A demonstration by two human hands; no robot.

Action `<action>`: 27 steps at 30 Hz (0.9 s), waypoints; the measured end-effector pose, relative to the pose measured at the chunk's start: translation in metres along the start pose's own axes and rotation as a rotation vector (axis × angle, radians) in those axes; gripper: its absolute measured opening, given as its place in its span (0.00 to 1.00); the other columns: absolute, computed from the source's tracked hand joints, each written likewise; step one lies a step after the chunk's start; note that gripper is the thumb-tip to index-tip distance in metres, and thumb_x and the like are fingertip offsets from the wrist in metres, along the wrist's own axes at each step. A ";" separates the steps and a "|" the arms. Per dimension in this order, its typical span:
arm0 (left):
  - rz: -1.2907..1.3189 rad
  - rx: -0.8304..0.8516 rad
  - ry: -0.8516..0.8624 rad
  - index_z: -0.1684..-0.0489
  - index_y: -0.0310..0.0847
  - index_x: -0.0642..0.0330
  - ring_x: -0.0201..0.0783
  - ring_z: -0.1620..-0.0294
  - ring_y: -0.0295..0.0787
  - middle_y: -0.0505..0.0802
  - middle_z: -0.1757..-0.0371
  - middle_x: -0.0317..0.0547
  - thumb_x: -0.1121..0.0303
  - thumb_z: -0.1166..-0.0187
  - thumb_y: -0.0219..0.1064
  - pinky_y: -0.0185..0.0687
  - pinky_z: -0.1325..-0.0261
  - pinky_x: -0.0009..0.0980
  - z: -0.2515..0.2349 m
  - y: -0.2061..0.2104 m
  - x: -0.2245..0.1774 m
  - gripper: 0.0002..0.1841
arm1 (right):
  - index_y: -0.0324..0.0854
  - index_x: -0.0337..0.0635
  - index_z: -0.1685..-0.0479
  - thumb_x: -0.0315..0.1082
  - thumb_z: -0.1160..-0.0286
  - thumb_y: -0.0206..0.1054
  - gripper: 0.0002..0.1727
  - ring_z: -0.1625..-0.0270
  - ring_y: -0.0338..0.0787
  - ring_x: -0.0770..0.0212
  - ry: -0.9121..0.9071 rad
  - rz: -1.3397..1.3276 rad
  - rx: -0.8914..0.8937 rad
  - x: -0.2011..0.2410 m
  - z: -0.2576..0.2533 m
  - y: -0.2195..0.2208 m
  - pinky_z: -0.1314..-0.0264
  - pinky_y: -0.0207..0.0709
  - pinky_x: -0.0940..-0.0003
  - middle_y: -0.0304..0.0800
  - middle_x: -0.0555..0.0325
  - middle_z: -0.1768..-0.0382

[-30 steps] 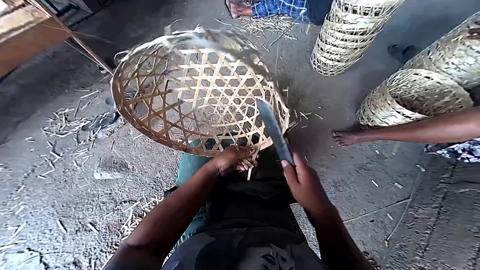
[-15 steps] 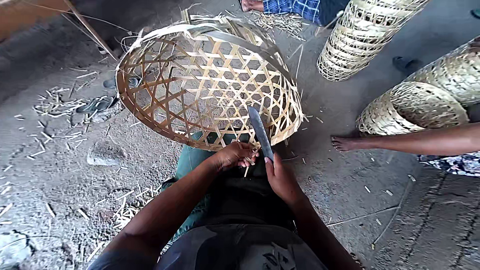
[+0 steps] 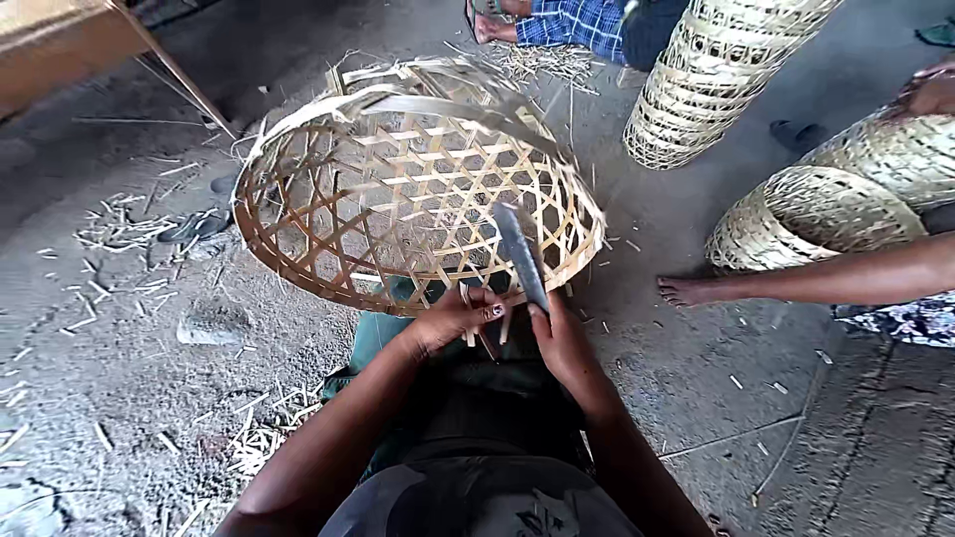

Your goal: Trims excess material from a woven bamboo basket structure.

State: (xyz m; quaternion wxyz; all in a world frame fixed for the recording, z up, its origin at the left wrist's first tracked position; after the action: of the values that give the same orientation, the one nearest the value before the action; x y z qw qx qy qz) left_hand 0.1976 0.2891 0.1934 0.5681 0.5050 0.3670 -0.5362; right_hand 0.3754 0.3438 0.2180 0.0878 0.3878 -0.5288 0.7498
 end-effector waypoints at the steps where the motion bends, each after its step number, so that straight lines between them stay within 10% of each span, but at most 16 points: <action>1: -0.086 -0.044 -0.025 0.53 0.88 0.58 0.21 0.80 0.76 0.87 0.73 0.30 0.64 0.16 0.67 0.71 0.76 0.17 0.001 -0.003 -0.004 0.09 | 0.72 0.31 0.24 0.43 0.07 0.51 0.26 0.54 0.92 0.42 0.020 0.008 -0.026 -0.001 0.001 -0.009 0.44 0.83 0.42 0.91 0.37 0.58; 7: -0.247 0.084 -0.218 0.34 0.86 0.56 0.20 0.75 0.83 0.95 0.47 0.33 0.60 0.07 0.54 0.75 0.75 0.18 -0.004 0.034 -0.004 0.17 | 0.74 0.32 0.23 0.42 0.07 0.52 0.25 0.55 0.94 0.41 0.014 0.115 -0.142 0.008 0.014 -0.025 0.46 0.84 0.43 0.93 0.38 0.59; 14: 0.340 0.130 -0.180 0.56 0.80 0.57 0.22 0.79 0.76 0.84 0.72 0.32 0.65 0.08 0.50 0.69 0.78 0.16 -0.025 0.038 0.034 0.13 | 0.73 0.37 0.20 0.43 0.08 0.53 0.26 0.61 0.93 0.48 -0.097 0.060 -0.059 -0.009 0.031 -0.021 0.53 0.85 0.48 0.92 0.43 0.62; 27: 0.249 0.165 -0.178 0.60 0.81 0.56 0.21 0.82 0.73 0.83 0.75 0.31 0.65 0.09 0.53 0.65 0.81 0.16 -0.030 0.036 0.038 0.12 | 0.71 0.29 0.25 0.40 0.08 0.50 0.25 0.53 0.95 0.43 -0.097 0.131 0.004 -0.008 0.022 0.003 0.45 0.86 0.47 0.93 0.39 0.58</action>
State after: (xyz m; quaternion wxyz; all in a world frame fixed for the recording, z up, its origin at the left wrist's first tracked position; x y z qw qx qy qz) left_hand 0.2425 0.3060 0.1567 0.6172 0.5420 0.2044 -0.5325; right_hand 0.3898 0.3253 0.2137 0.0122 0.3885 -0.5551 0.7354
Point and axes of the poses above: each hand's wrist, its own z-axis away from the middle knuckle, its own y-axis out of the palm, x = y × z, the point moved 6 cm from there along -z, towards the middle knuckle
